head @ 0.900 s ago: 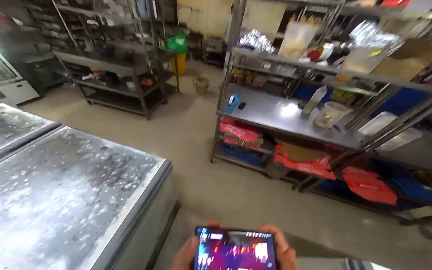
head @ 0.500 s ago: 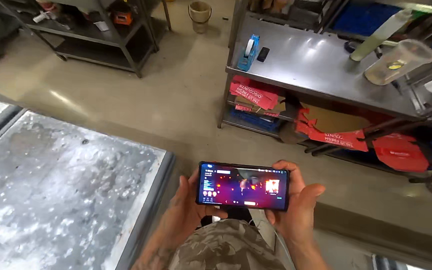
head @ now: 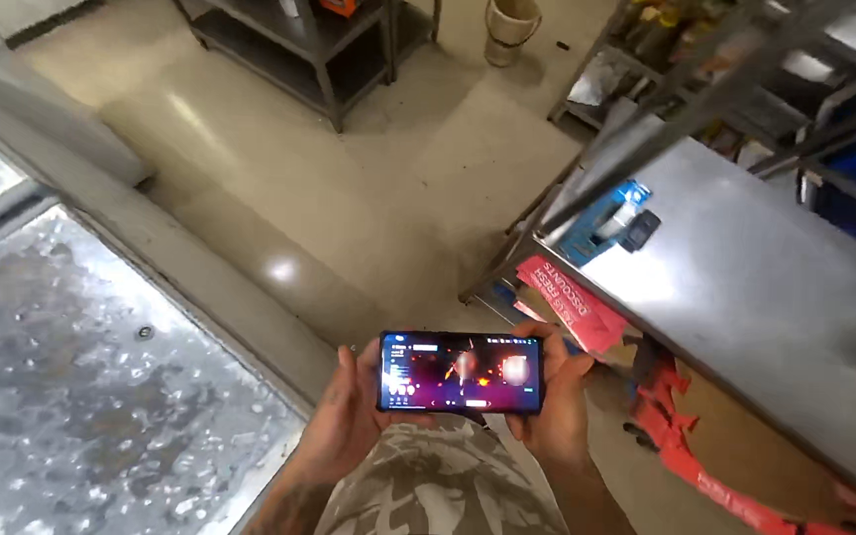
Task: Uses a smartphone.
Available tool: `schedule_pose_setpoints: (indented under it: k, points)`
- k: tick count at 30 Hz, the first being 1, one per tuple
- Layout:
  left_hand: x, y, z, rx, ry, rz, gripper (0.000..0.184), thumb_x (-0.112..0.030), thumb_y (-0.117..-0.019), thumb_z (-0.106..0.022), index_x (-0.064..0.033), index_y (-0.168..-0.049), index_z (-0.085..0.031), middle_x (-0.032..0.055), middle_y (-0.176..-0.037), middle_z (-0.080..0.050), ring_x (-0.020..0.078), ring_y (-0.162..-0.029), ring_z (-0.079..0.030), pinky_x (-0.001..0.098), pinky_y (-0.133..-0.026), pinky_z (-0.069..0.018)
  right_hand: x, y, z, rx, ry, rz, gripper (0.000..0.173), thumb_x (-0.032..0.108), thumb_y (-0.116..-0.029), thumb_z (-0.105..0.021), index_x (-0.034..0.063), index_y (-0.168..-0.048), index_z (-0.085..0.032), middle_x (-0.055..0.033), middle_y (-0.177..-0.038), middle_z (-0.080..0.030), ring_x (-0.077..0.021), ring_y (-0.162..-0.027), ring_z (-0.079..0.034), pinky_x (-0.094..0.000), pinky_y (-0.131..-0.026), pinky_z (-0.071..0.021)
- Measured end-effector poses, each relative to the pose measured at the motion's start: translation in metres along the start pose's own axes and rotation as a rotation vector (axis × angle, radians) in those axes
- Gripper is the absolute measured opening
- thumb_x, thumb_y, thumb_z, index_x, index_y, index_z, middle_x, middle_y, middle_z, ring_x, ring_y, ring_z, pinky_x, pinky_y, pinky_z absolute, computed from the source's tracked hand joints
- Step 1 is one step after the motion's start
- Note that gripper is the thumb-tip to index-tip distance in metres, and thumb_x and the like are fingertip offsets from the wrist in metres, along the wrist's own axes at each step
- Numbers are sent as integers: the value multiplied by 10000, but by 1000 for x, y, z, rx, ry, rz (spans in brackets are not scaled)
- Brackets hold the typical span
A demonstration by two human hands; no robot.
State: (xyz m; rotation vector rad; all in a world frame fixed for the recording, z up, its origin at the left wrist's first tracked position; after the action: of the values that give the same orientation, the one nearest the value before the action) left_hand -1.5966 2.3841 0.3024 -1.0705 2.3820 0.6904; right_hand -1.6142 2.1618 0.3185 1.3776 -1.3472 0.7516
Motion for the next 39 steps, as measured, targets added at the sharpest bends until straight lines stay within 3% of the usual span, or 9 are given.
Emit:
schedule_pose_setpoints:
  k: [3, 8, 14, 17, 21, 24, 29, 34, 39]
  points:
    - [-28, -45, 18, -60, 28, -78, 831, -797, -887, -455, -240, -1504, -459, 176, -1377, -592, 339, -1132, -672, 490, -831, -617, 5, -72, -14, 107, 27, -58, 725, 851, -847, -419, 282, -1269, -571, -57, -875, -695, -116, -431, -576, -256, -321, -470]
    - [-78, -145, 52, -131, 93, -101, 841, -804, -858, -501, -249, -1489, -476, 163, -1336, -621, 320, -1092, -692, 472, -805, -625, 15, -197, -33, 114, 86, -113, 737, 865, -825, -435, 279, -1254, -560, -63, -860, -685, -112, -394, -545, -255, -310, -459]
    - [-190, -290, 63, 24, -121, -23, 846, -829, -883, -396, -261, -1506, -459, 122, -1318, -627, 253, -1107, -677, 430, -866, -602, 67, -329, -48, -2, 58, -32, 738, 852, -844, -436, 264, -1267, -578, -70, -883, -686, -123, -414, -557, -264, -311, -463]
    - [-244, -364, 62, 87, -276, 40, 914, -891, -827, -369, -267, -1488, -466, 69, -1274, -665, 187, -1037, -702, 354, -802, -610, 89, -385, -45, -72, 77, 27, 763, 882, -826, -391, 278, -1254, -575, -53, -827, -688, -121, -413, -565, -265, -312, -463]
    - [-299, -465, 49, 186, -361, 104, 933, -886, -843, -337, -220, -1486, -452, 108, -1390, -597, 242, -1117, -675, 376, -803, -608, 116, -452, -33, -203, 38, 108, 735, 870, -850, -357, 295, -1253, -574, -28, -840, -678, -112, -418, -568, -270, -308, -471]
    - [-314, -536, 41, 214, -404, 187, 904, -892, -829, -357, -263, -1467, -485, 79, -1305, -641, 207, -1053, -691, 361, -785, -606, 126, -510, -16, -255, -36, 159, 741, 861, -856, -357, 266, -1243, -573, -49, -834, -681, -115, -412, -571, -265, -296, -462]
    - [-320, -640, 31, 138, -257, 264, 800, -788, -836, -543, -227, -1407, -547, 133, -1255, -674, 295, -1020, -722, 459, -759, -638, 141, -626, 17, -277, -98, 166, 745, 870, -845, -370, 273, -1243, -571, -38, -829, -673, -103, -411, -563, -254, -300, -456]
    - [-346, -727, 17, 69, -188, 197, 841, -769, -820, -597, -242, -1467, -491, 150, -1346, -633, 331, -1142, -677, 494, -790, -623, 181, -746, 45, -236, -76, 145, 753, 882, -817, -419, 273, -1229, -581, -31, -844, -674, -100, -423, -565, -247, -304, -451]
    - [-376, -820, 10, 32, -141, 118, 794, -743, -837, -609, -230, -1435, -510, 156, -1334, -627, 335, -1120, -682, 506, -792, -623, 215, -844, 64, -158, -51, 122, 749, 867, -828, -435, 272, -1264, -560, -41, -865, -675, -93, -410, -555, -242, -290, -438]
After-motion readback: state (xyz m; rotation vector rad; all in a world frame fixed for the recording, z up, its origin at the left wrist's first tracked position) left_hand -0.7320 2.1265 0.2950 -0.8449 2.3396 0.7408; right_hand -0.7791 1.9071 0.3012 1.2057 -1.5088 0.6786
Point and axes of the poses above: each hand's wrist, its own y-axis away from the middle knuckle, its own z-axis out of the back of the hand, x = y × z, the point moved 5 cm from there along -y, towards the middle knuckle
